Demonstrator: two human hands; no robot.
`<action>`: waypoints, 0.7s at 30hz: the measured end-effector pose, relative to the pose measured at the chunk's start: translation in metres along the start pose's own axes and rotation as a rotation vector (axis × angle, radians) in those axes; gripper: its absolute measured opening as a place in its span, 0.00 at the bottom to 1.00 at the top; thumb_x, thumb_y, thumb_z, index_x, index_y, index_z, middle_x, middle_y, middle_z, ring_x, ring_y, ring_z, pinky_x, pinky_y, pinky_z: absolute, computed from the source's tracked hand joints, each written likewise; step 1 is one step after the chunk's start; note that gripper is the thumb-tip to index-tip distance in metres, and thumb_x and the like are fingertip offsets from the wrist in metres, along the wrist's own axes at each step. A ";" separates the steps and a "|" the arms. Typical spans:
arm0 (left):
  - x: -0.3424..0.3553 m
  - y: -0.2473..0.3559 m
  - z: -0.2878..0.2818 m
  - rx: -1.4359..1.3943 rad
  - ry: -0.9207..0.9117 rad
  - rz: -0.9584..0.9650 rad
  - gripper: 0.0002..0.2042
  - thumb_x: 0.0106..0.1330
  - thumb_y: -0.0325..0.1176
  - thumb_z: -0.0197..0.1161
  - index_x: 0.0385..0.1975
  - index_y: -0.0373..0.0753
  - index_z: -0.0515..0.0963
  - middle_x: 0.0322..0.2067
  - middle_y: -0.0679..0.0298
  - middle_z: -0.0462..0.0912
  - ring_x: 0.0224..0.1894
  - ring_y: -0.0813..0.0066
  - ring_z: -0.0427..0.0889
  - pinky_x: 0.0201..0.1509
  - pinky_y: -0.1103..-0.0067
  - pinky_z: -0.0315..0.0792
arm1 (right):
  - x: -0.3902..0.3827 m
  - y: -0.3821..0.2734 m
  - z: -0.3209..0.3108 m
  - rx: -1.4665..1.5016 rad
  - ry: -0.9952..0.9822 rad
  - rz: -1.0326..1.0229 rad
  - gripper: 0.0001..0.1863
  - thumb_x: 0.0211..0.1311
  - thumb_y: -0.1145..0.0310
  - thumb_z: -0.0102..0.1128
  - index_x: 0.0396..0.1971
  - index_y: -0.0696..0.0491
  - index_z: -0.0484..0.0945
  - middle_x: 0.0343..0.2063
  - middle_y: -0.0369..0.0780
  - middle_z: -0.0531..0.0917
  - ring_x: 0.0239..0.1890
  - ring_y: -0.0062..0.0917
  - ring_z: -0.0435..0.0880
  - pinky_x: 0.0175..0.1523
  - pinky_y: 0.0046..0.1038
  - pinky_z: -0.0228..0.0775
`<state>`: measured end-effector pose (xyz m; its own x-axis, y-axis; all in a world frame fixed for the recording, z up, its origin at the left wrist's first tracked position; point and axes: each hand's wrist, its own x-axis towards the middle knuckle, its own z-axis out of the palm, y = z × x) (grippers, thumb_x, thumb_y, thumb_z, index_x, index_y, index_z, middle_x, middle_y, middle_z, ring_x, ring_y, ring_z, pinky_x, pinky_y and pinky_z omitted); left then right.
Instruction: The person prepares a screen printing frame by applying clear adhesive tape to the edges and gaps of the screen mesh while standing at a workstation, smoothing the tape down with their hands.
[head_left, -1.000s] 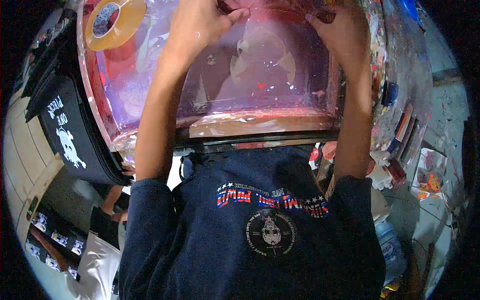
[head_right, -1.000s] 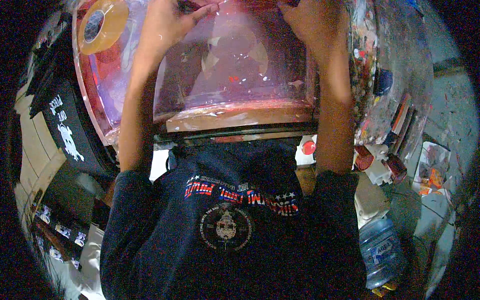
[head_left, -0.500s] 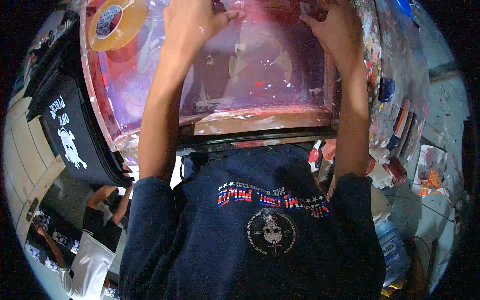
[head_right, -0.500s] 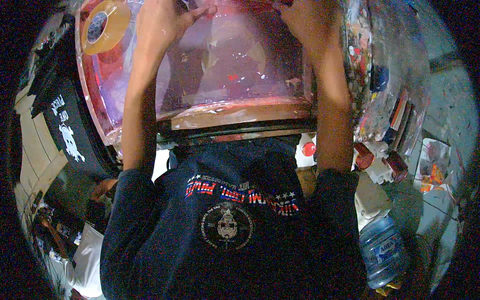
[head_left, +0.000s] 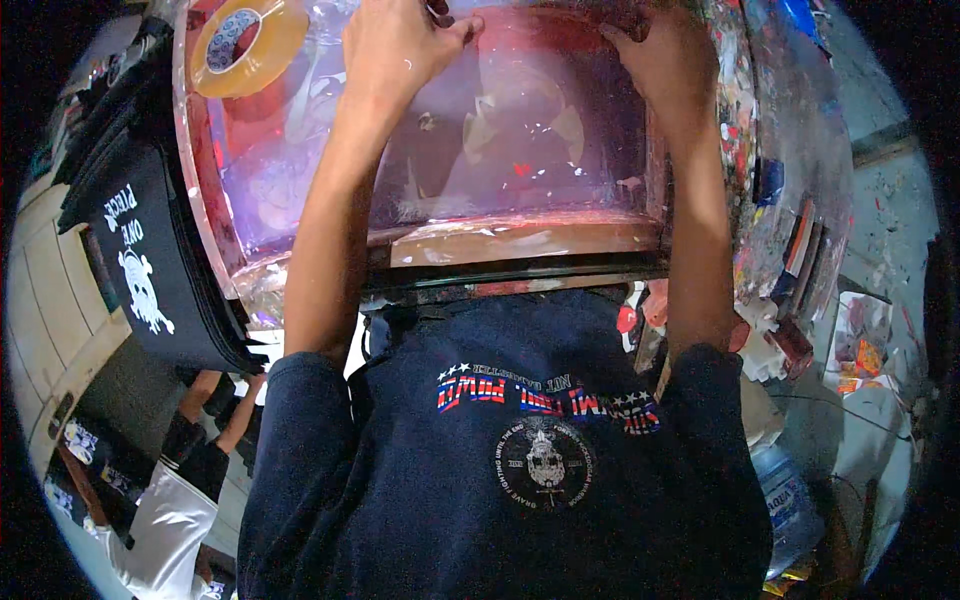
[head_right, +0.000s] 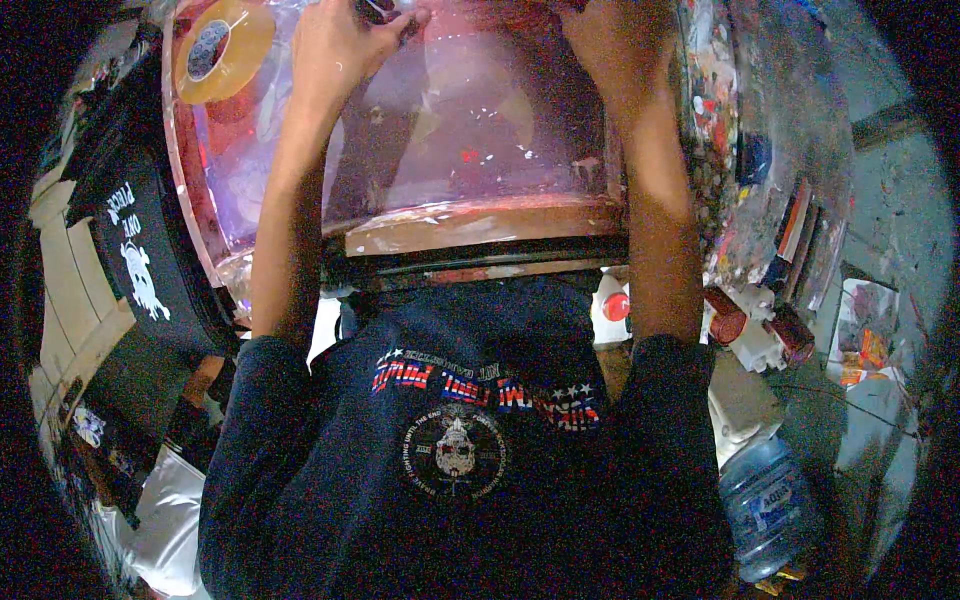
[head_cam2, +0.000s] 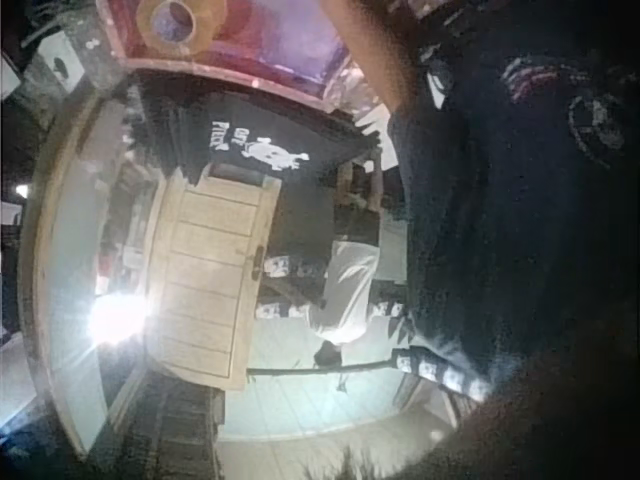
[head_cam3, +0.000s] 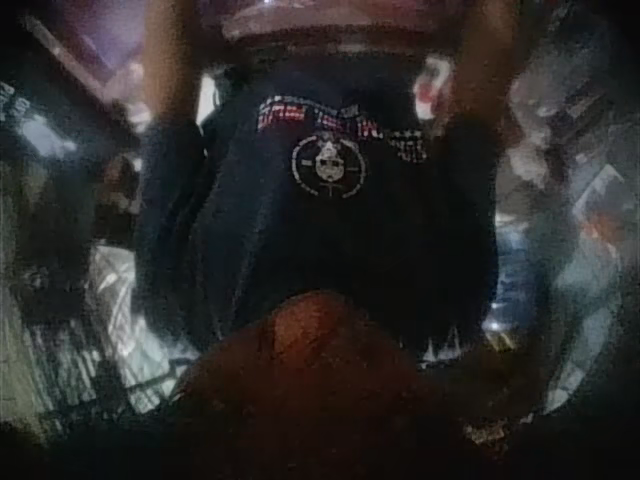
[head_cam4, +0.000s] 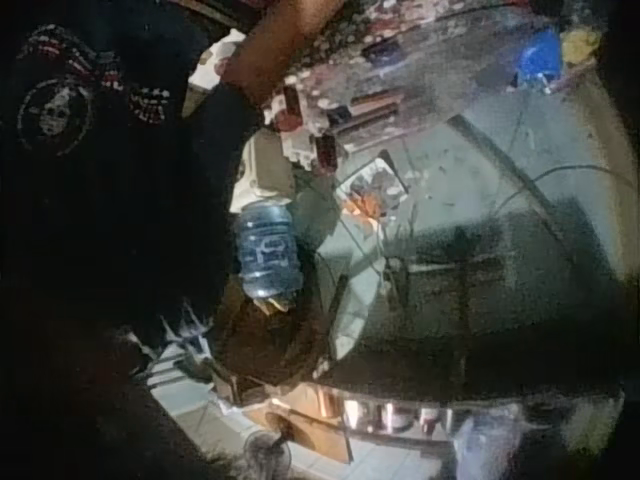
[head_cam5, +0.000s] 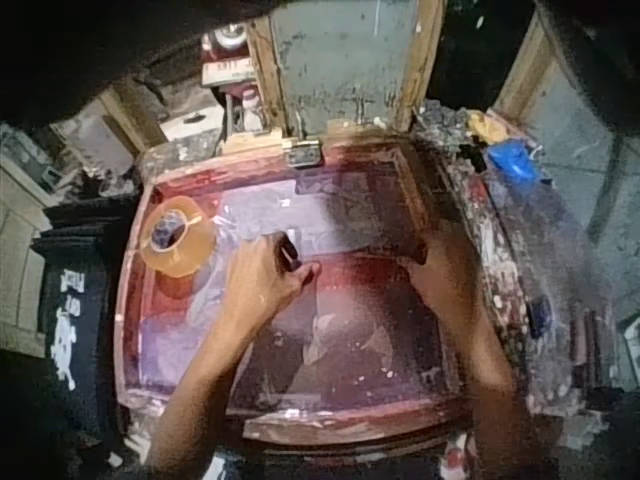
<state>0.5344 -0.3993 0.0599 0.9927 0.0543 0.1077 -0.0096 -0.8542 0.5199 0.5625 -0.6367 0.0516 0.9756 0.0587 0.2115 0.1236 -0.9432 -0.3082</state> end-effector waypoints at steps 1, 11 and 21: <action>0.000 -0.003 0.001 0.011 0.010 0.003 0.16 0.53 0.38 0.75 0.28 0.30 0.81 0.22 0.49 0.84 0.27 0.51 0.86 0.31 0.64 0.77 | 0.000 0.001 0.002 -0.010 0.014 0.001 0.20 0.46 0.63 0.78 0.36 0.61 0.83 0.39 0.55 0.81 0.45 0.50 0.80 0.50 0.44 0.72; -0.066 -0.044 -0.033 0.113 0.140 0.181 0.12 0.61 0.36 0.68 0.40 0.36 0.82 0.37 0.54 0.83 0.42 0.54 0.80 0.46 0.66 0.74 | -0.075 -0.029 0.037 0.065 -0.246 -0.555 0.28 0.69 0.57 0.53 0.66 0.52 0.69 0.69 0.45 0.66 0.72 0.41 0.60 0.75 0.48 0.48; -0.103 -0.051 -0.045 0.048 0.139 0.082 0.13 0.60 0.34 0.69 0.41 0.34 0.82 0.38 0.52 0.82 0.42 0.55 0.80 0.48 0.67 0.73 | -0.047 -0.053 0.047 0.022 -0.215 -0.607 0.34 0.72 0.53 0.47 0.72 0.55 0.57 0.72 0.46 0.61 0.75 0.41 0.55 0.77 0.46 0.45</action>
<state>0.4269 -0.3374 0.0605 0.9625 0.0513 0.2664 -0.0813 -0.8823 0.4636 0.5191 -0.5743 0.0139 0.7452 0.6461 0.1648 0.6666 -0.7149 -0.2114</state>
